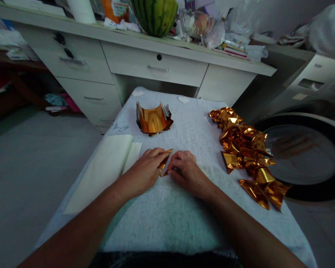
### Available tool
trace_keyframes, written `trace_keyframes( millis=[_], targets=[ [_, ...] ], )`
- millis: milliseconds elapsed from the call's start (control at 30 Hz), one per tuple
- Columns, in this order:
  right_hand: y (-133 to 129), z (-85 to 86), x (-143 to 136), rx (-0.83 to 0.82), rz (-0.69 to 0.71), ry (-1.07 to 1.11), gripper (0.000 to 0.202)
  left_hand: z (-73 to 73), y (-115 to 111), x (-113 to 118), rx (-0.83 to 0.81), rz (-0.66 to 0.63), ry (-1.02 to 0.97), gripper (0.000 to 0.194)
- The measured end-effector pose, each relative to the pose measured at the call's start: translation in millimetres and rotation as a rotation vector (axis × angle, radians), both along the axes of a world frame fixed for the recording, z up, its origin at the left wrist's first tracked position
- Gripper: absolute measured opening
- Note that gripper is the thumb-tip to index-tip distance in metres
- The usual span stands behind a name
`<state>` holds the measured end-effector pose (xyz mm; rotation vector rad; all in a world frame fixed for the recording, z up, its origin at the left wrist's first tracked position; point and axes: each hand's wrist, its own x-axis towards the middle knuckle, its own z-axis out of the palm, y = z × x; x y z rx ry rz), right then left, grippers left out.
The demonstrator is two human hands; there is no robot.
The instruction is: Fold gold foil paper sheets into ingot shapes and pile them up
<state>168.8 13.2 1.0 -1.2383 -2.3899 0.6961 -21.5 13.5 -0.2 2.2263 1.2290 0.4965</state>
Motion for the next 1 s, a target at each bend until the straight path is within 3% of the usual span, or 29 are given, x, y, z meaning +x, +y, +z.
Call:
trace_keyframes(
  millis=[267,667,1000],
  targets=[
    [-2,-3.7,-11,0.009,-0.146,0.002,0.005,-2.7,-1,0,-0.024,0.031,-0.016,0.031],
    [-2,-8.8,-15,0.037,-0.183,-0.022,0.008,2.1,-3,1,-0.039,0.048,0.092,0.032],
    [-1,-9.0,-17,0.036,-0.199,-0.062,0.01,2.8,-3,0,-0.082,0.071,-0.009,0.027]
  ],
)
